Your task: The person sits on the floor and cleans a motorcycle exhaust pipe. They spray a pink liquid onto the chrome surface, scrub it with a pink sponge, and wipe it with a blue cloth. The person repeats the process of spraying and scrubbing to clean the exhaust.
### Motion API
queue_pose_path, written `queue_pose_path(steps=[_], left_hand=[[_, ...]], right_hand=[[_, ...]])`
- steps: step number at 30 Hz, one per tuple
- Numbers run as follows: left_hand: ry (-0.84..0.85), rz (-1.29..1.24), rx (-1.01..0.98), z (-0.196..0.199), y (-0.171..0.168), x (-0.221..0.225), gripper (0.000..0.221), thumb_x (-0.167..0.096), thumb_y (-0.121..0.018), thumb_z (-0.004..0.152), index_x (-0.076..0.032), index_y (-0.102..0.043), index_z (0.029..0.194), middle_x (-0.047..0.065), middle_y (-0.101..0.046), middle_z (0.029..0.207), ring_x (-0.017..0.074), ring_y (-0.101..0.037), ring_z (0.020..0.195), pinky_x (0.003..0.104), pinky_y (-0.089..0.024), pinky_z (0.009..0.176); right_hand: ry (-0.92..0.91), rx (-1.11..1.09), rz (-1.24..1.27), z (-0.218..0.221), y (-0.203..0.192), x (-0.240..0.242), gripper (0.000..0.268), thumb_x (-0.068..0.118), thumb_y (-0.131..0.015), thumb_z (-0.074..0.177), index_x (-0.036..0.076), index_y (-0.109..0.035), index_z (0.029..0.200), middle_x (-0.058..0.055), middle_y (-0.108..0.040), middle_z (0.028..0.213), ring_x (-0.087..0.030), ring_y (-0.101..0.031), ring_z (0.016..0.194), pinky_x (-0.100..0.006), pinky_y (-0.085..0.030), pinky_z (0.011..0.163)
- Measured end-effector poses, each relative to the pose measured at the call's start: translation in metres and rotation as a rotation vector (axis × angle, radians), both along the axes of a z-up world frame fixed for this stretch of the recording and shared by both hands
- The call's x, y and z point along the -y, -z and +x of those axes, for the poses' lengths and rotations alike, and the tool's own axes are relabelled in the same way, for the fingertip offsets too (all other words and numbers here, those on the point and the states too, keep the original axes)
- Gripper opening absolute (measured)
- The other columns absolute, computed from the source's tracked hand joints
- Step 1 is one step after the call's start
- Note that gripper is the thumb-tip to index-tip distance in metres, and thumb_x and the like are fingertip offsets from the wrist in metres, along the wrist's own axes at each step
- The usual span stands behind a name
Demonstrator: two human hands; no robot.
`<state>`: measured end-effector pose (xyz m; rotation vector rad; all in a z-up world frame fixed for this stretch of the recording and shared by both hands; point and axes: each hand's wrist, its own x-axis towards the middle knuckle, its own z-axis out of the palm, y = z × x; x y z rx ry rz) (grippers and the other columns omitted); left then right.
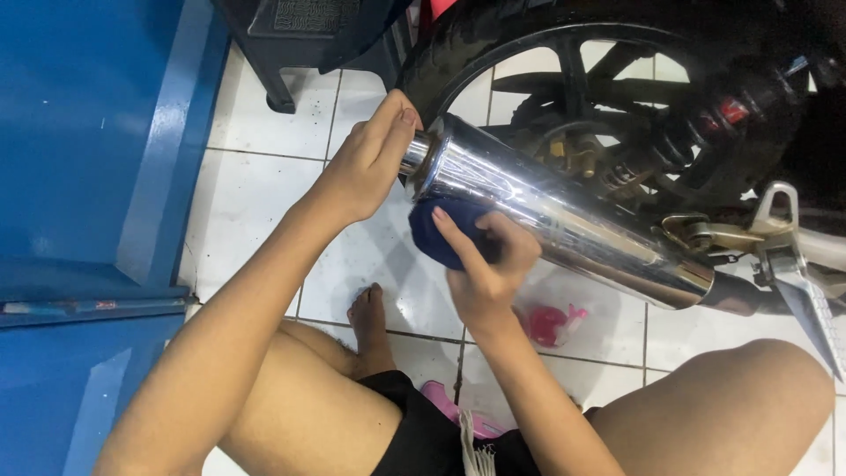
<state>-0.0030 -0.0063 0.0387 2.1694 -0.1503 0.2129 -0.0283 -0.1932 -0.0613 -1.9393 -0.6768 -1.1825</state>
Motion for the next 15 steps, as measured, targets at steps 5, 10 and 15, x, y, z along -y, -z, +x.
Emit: queue_pose_path(steps=[5, 10, 15], left_hand=[[-0.007, -0.05, -0.002, 0.005, 0.007, 0.003, 0.039, -0.037, -0.024, 0.108, -0.011, -0.053, 0.098, 0.008, -0.055, 0.064, 0.019, -0.058, 0.063, 0.03, -0.046, 0.058], [0.001, -0.022, -0.018, -0.003, 0.002, 0.0, 0.04, -0.035, -0.024, 0.108, -0.009, -0.053, 0.101, 0.009, -0.056, 0.065, 0.0195, -0.059, 0.063, 0.03, -0.046, 0.057], [0.007, -0.051, -0.03, 0.0, 0.002, 0.003, 0.04, -0.034, -0.024, 0.109, -0.008, -0.053, 0.101, 0.009, -0.054, 0.063, 0.02, -0.058, 0.063, 0.031, -0.045, 0.057]], right_hand=[[0.075, 0.02, -0.033, -0.008, 0.015, 0.026, 0.022, 0.005, -0.086, 0.084, 0.025, -0.084, 0.095, -0.006, -0.05, 0.104, -0.026, -0.051, 0.092, -0.037, -0.046, 0.083], [0.066, 0.078, -0.048, -0.003, 0.005, -0.003, 0.029, 0.006, -0.08, 0.086, 0.031, -0.083, 0.1, -0.003, -0.048, 0.104, -0.023, -0.045, 0.094, -0.035, -0.04, 0.084], [0.024, -0.007, -0.025, 0.002, 0.021, 0.016, 0.032, 0.002, -0.078, 0.085, 0.028, -0.083, 0.103, -0.004, -0.046, 0.109, -0.023, -0.046, 0.097, -0.034, -0.042, 0.087]])
